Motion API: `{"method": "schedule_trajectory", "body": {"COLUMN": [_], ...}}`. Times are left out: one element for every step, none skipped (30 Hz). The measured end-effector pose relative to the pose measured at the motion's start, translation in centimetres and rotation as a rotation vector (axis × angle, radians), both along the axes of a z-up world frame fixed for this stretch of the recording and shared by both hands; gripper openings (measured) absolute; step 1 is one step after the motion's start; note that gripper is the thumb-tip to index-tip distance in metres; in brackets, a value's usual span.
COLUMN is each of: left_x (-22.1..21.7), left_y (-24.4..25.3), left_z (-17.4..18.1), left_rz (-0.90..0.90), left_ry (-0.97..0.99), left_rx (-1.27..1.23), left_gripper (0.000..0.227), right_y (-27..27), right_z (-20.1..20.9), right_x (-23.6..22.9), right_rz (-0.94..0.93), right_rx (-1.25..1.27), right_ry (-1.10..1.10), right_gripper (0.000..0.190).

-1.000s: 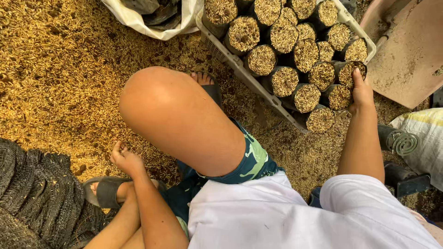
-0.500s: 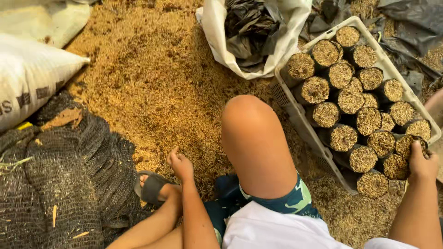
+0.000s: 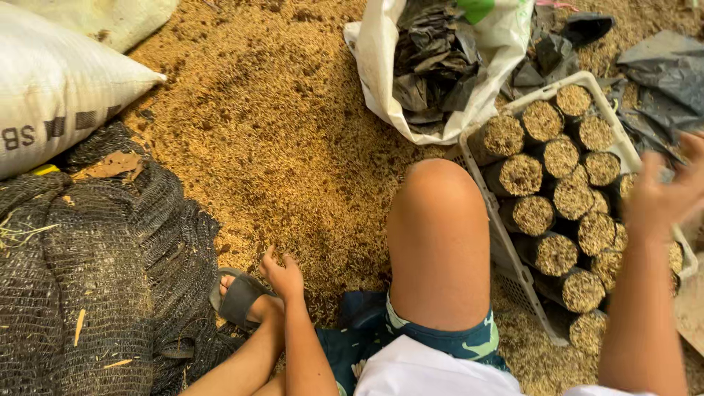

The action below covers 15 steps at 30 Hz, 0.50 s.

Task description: The person sits on the floor and repeatedly scoops loose granular material into small dark bags. They fold the top of each bag to seal it and place the finished packages into a nearby white crate. The process is repeated continuously throughout the clip.

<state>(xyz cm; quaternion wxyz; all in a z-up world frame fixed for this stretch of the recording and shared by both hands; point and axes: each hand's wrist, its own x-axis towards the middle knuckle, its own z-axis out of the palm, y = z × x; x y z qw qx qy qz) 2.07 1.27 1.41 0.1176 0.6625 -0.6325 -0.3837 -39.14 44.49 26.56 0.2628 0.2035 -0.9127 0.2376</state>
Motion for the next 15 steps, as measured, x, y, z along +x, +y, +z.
{"method": "schedule_trajectory", "body": {"left_x": [0.1, 0.0, 0.3, 0.7, 1.2, 1.8, 2.4, 2.9, 3.4, 3.8, 4.1, 4.4, 4.5, 4.6, 4.7], "left_y": [0.0, 0.0, 0.0, 0.2, 0.3, 0.4, 0.6, 0.9, 0.6, 0.4, 0.3, 0.0, 0.3, 0.5, 0.9], "left_z": [0.2, 0.2, 0.4, 0.4, 0.5, 0.6, 0.6, 0.6, 0.6, 0.5, 0.4, 0.3, 0.0, -0.3, -0.4], "left_rz": [0.005, 0.01, -0.037, -0.083, -0.124, -0.083, -0.036, 0.01, 0.04, 0.069, 0.095, 0.086, 0.077, 0.068, 0.006], "left_ry": [-0.009, -0.018, -0.056, -0.094, -0.135, -0.067, -0.002, 0.064, 0.134, 0.205, 0.277, 0.268, 0.26, 0.252, 0.226], "left_rx": [0.017, 0.034, 0.01, -0.014, -0.035, -0.004, 0.026, 0.054, 0.039, 0.022, 0.008, 0.004, 0.008, 0.012, 0.028], "left_gripper": [0.044, 0.045, 0.038, 0.032, 0.026, 0.023, 0.021, 0.02, 0.025, 0.031, 0.038, 0.039, 0.04, 0.041, 0.036], "right_y": [-4.6, -8.9, -13.1, -16.6, -19.9, -22.4, -24.8, -26.7, -28.2, -29.5, -30.2, -30.8, -30.9, -30.9, -30.8], "right_z": [-0.7, -1.5, -2.7, -4.0, -5.6, -7.1, -8.5, -9.7, -10.9, -11.9, -12.5, -12.8, -12.8, -12.4, -11.8], "right_x": [-1.5, -2.7, -3.8, -4.7, -5.5, -6.3, -7.3, -8.3, -9.2, -10.2, -11.3, -12.5, -13.6, -14.6, -15.4], "right_rz": [0.131, 0.241, 0.349, 0.425, 0.529, 0.538, 0.553, 0.55, 0.541, 0.531, 0.529, 0.526, 0.521, 0.524, 0.524], "right_rx": [0.002, 0.009, 0.007, 0.083, 0.045, 0.173, 0.301, 0.392, 0.476, 0.56, 0.618, 0.675, 0.738, 0.695, 0.652], "right_ry": [-0.059, -0.114, -0.158, -0.222, -0.287, -0.281, -0.275, -0.252, -0.228, -0.201, -0.175, -0.147, -0.12, -0.172, -0.227], "right_gripper": [0.034, 0.034, 0.035, 0.033, 0.034, 0.037, 0.04, 0.04, 0.041, 0.042, 0.046, 0.049, 0.052, 0.047, 0.044]}}
